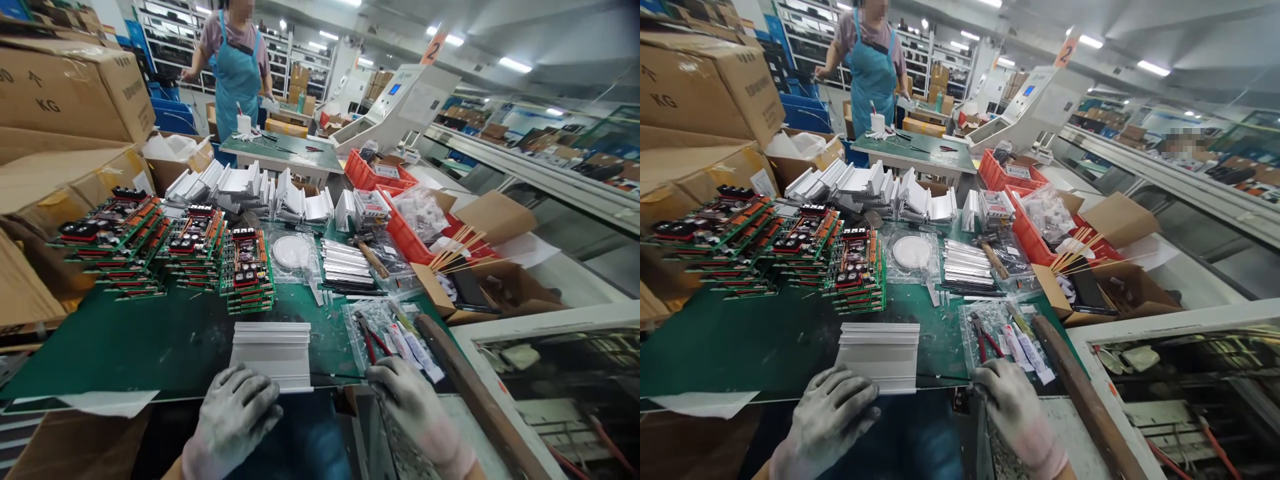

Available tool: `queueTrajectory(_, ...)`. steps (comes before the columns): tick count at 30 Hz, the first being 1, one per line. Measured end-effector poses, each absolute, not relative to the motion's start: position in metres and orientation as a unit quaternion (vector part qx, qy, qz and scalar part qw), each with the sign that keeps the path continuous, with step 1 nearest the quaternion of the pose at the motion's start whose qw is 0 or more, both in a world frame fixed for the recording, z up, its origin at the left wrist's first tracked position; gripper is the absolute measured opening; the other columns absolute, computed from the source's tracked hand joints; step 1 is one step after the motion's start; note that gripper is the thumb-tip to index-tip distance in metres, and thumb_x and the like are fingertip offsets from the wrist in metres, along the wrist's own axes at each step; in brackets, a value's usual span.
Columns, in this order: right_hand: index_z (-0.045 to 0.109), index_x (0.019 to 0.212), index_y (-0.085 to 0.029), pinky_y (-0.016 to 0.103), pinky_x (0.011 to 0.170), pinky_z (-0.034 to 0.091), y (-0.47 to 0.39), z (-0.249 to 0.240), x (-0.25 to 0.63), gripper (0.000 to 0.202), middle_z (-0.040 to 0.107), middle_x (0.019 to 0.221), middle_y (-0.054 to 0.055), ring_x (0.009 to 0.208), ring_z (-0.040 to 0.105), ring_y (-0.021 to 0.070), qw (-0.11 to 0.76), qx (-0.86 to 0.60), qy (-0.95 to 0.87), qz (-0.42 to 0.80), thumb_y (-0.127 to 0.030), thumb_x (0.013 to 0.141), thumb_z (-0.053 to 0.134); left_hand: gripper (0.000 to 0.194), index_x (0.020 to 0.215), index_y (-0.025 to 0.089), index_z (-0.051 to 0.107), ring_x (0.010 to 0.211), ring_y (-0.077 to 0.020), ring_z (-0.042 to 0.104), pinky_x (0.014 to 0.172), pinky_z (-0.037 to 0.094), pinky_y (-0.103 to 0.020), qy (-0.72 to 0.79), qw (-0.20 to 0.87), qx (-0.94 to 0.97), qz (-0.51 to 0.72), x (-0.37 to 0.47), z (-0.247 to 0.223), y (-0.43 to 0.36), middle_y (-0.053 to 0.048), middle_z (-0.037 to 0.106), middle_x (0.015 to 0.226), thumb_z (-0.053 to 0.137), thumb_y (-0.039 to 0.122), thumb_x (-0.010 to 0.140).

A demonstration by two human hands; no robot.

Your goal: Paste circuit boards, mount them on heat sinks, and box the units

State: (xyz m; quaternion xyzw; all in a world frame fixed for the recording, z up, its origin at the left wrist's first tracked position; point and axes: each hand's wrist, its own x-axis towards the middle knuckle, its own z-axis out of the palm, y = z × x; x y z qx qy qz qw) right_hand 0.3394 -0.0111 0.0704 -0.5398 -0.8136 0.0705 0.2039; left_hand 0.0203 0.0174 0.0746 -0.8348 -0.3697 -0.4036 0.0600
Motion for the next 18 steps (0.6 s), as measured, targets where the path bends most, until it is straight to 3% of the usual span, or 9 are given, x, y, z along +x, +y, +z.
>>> queueTrajectory(8, 0.066, 0.096, -0.024, 0.031, 0.074, 0.048, -0.006, 0.062, 0.338, 0.019, 0.067, 0.094, 0.004, 0.085, 0.063, 0.0188, 0.158, -0.541, -0.824, 0.062, -0.010, 0.090, 0.054, 0.018, 0.089, 0.024, 0.065, 0.071, -0.0143, 0.067, 0.073, 0.047, -0.032, -0.363, 0.076, -0.847, -0.381, 0.019, 0.060, 0.020, 0.004, 0.073, 0.077, 0.049, 0.016, 0.095)
queueTrajectory(18, 0.065, 0.093, -0.022, 0.030, 0.073, 0.044, 0.000, 0.056, 0.339, 0.018, 0.066, 0.089, 0.003, 0.082, 0.061, 0.0184, 0.104, -0.541, -0.833, 0.057, -0.009, 0.090, 0.054, 0.018, 0.090, 0.023, 0.064, 0.066, -0.0148, 0.068, 0.068, 0.053, -0.029, -0.346, 0.095, -0.855, -0.374, 0.013, 0.048, 0.024, 0.002, 0.073, 0.075, 0.048, 0.015, 0.093)
